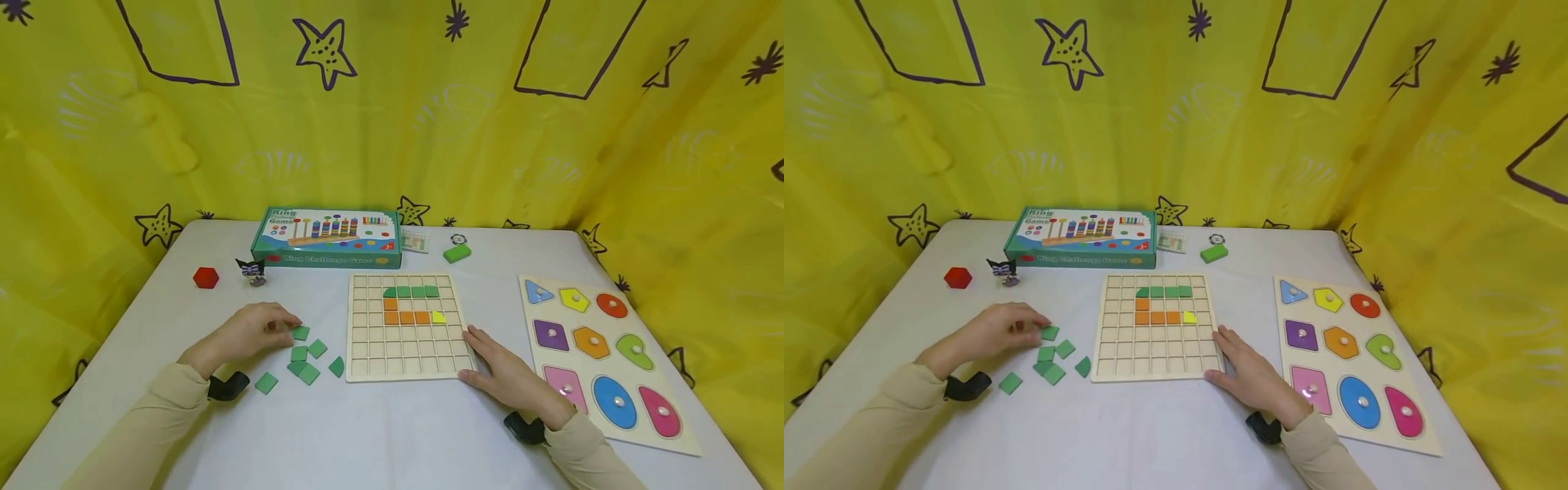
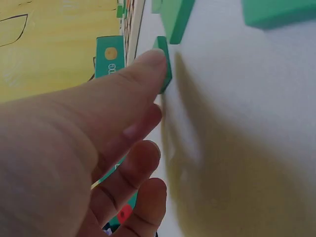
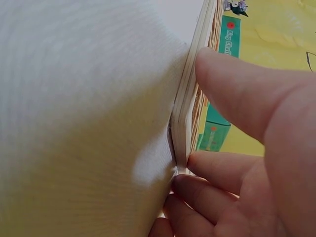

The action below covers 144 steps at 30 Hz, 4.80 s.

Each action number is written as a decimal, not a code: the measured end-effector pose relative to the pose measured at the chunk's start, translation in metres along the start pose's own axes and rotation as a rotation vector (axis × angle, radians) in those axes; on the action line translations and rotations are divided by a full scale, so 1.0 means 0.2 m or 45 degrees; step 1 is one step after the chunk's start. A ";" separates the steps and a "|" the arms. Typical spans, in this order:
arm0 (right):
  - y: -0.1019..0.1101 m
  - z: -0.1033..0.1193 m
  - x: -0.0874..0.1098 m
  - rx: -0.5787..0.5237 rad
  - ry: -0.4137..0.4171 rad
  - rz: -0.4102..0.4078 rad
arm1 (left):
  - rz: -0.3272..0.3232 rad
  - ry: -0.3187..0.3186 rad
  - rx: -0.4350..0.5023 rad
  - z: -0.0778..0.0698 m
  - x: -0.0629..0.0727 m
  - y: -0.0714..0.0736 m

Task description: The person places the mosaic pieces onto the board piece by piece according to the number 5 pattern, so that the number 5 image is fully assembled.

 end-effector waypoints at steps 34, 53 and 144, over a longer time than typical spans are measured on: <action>0.00 0.00 0.00 0.002 -0.012 0.006 | -0.017 -0.317 -0.005 -0.64 -0.30 -0.24; 0.00 -0.01 0.00 -0.006 -0.042 0.020 | -0.084 -0.448 -0.266 -0.97 -0.49 -0.49; 0.01 0.01 0.00 -0.001 -0.004 -0.004 | -0.001 -0.089 -0.090 -0.24 -0.10 -0.15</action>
Point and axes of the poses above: each hand's wrist, its own x-axis away from the middle knuckle, its own y-axis out of the back of the hand, z = x × y, the point moved 6 cm from there along -x, towards the middle knuckle, and after that the axes turned 10 degrees about y, right-handed, at the moved point
